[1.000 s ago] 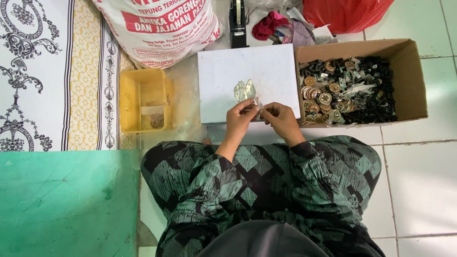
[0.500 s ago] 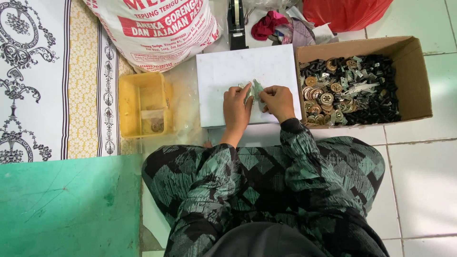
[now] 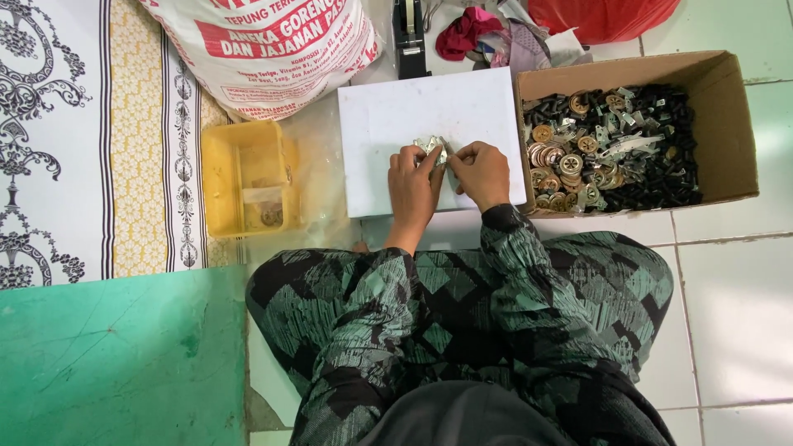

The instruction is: Sorting small items from a large cardboard box and placing them into small plastic bags

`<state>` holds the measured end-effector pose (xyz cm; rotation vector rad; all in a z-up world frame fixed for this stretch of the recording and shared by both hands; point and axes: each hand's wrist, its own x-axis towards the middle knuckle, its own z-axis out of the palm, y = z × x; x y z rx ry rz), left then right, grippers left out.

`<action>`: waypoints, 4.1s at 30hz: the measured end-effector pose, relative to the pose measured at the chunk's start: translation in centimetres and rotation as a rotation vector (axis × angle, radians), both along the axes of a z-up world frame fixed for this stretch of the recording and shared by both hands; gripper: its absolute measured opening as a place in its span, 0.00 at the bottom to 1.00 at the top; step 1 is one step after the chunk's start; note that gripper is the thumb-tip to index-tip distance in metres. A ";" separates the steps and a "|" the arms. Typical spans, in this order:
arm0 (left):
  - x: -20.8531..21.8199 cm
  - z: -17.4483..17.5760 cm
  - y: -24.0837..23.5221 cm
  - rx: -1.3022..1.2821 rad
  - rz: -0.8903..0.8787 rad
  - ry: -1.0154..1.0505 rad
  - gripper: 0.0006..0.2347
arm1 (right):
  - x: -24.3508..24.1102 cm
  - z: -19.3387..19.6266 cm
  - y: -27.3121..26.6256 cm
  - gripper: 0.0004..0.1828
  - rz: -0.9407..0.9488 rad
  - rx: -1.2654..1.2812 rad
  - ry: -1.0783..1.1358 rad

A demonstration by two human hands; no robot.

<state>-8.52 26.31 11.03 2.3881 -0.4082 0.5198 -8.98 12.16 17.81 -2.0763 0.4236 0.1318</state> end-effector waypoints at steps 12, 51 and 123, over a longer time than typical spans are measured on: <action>-0.4 0.0 0.5 -0.045 -0.034 0.003 0.11 | -1.7 1.1 -0.4 0.11 0.132 -0.472 -0.245; -0.7 3.2 -0.1 -0.132 -0.056 0.080 0.10 | -1.9 -1.5 -3.5 0.16 0.216 -0.217 -0.217; 5.5 2.6 -24.5 -0.830 -0.479 0.961 0.12 | -2.7 -2.5 -25.3 0.10 -0.329 0.260 -0.237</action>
